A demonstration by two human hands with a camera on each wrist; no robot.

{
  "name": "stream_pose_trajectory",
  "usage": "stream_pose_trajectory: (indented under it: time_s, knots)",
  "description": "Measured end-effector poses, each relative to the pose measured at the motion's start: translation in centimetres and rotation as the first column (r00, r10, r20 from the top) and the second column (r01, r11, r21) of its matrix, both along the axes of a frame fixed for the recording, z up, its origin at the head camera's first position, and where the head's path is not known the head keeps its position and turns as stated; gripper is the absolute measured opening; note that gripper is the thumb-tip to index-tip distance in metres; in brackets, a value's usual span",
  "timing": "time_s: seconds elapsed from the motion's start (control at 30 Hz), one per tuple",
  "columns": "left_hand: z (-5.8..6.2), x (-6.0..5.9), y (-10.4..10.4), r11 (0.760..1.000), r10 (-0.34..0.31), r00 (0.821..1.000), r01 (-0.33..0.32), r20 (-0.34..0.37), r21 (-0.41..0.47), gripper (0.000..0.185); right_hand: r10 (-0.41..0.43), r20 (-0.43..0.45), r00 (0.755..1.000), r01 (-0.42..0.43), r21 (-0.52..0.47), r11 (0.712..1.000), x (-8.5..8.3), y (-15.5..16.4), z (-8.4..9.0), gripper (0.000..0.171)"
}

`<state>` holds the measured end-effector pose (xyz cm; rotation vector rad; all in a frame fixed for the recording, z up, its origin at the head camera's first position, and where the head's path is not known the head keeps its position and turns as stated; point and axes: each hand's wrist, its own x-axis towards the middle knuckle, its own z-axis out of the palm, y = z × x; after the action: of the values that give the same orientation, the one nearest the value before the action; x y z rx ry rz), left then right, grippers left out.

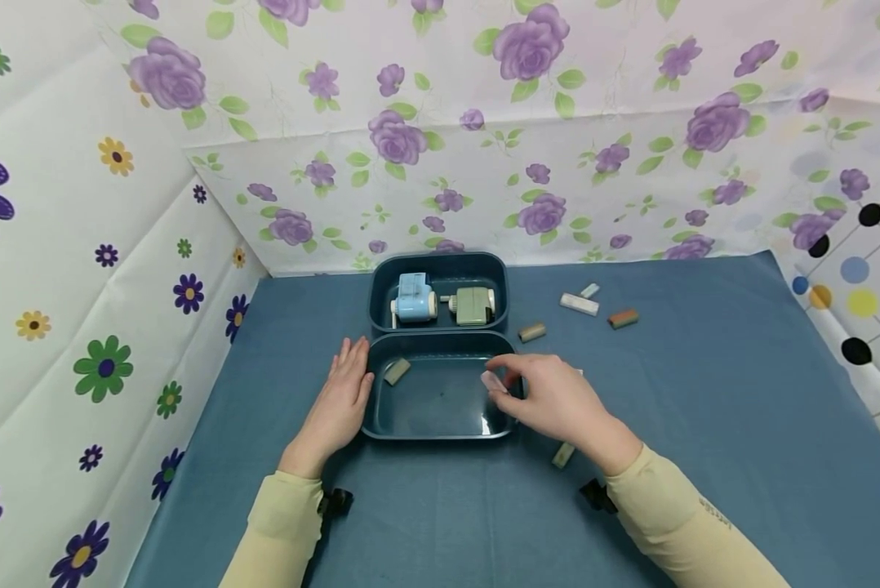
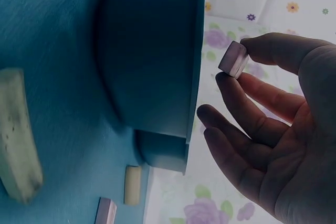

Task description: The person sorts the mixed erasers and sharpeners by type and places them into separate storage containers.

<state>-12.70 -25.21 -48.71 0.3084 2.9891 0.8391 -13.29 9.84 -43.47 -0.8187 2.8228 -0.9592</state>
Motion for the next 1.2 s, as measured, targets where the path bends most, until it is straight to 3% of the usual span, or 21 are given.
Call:
stream_pose_trajectory:
  time_s: [0.77,1.2]
  knots:
    - [0.1,0.2,0.0,1.0,0.001,1.0,-0.001,0.003,0.012,0.058,0.095,-0.025,0.995,-0.096,-0.046,0.994,-0.5,-4.4,-1.1,0.031]
    - [-0.2,0.0,-0.2,1.0,-0.002,1.0,0.002,-0.005,0.012,0.059,0.092,-0.045,0.995,-0.09,0.045,0.995,-1.5,-8.5,-2.1,0.029]
